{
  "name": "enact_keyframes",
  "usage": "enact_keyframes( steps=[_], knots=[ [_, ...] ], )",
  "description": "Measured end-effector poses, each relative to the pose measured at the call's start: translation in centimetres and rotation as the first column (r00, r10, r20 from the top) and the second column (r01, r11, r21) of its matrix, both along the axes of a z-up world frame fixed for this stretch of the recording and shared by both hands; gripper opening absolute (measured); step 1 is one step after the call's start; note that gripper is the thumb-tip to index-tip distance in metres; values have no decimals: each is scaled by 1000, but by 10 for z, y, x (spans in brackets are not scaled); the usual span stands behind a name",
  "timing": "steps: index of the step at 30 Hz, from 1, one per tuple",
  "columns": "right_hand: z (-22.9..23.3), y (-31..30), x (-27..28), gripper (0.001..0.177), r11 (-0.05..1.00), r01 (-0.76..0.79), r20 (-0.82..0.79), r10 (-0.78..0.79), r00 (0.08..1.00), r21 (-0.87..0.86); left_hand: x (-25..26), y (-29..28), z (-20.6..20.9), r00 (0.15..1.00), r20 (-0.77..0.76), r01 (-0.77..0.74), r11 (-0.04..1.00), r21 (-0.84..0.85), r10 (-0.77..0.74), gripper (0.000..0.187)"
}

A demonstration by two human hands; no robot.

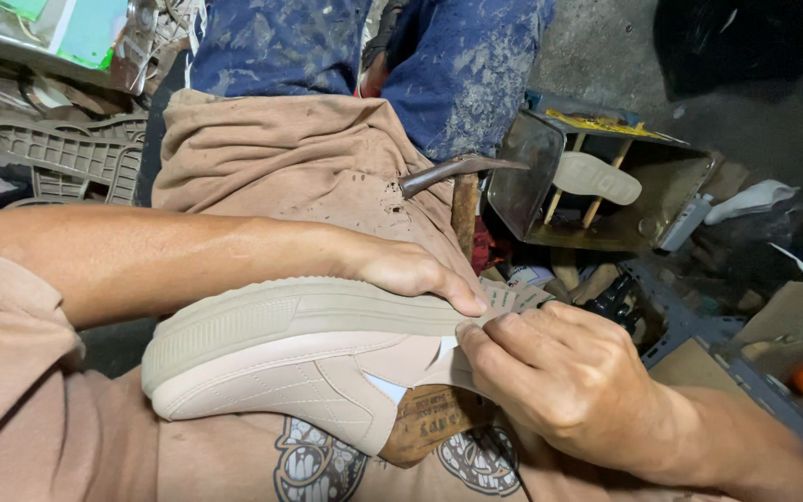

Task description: The person uses a hammer to tap the sole and heel of a beige shoe held on their lap. They then use a white plastic scraper to clean or smooth the shoe's surface. The workspace is cluttered with various shoe parts and tools.

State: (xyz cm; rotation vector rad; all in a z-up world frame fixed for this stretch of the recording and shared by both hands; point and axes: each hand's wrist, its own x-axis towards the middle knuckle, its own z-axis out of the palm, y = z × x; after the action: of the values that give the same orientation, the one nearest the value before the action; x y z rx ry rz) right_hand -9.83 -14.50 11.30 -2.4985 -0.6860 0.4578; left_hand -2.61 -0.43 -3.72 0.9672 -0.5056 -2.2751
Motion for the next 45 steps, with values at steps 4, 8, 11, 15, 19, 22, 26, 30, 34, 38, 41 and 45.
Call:
enact_keyframes(
  steps=[4, 8, 11, 15, 19, 22, 26, 30, 34, 38, 41, 45],
  knots=[
    [3, -10, -10, 15, 993, -26, -47, 20, 999, -116, 11, -1, 11, 997, 57, 51, 999, 5, -51, 49],
    [1, -18, -23, 23, 980, -39, -87, 22, 996, -195, -7, -1, 0, 998, 30, 46, 999, 23, -47, 42],
    [0, -20, -22, 23, 981, -15, -79, 0, 997, -195, 28, 3, 29, 998, -54, 52, 983, 178, -43, 47],
    [0, -32, -25, 20, 989, 6, -114, -23, 993, -147, 35, 5, 34, 983, -181, 48, 964, 260, -1, 42],
    [7, -48, -23, 8, 974, 226, -195, -228, 954, -34, 33, 7, 25, 986, -165, 12, 980, 196, 21, 55],
    [-1, -45, -24, 16, 928, 371, -193, -358, 914, 34, 14, 12, -4, 975, -212, -43, 996, 82, 60, 58],
    [-13, -43, -31, 9, 923, 319, -205, -276, 939, 216, 20, 14, 9, 923, -365, -37, 972, 230, 122, 52],
    [-9, -32, -28, 10, 938, 284, -157, -255, 954, 201, 6, 15, -8, 977, -205, -76, 996, -44, 66, 59],
    [-4, -23, -29, 11, 954, 240, -112, -222, 969, 179, -1, 14, -7, 964, -252, -89, 996, 8, 89, 54],
    [-2, -15, -28, 16, 986, 161, -3, -161, 987, 50, 0, 12, -3, 976, -206, -90, 990, -106, 66, 53],
    [4, -18, -33, 16, 992, 110, -8, -111, 994, -57, 5, 11, 7, 987, -153, -54, 995, -79, 41, 51],
    [5, -16, -35, 16, 988, 134, 10, -133, 991, -74, 6, 11, 9, 993, -114, -46, 995, -86, 36, 54]
  ],
)
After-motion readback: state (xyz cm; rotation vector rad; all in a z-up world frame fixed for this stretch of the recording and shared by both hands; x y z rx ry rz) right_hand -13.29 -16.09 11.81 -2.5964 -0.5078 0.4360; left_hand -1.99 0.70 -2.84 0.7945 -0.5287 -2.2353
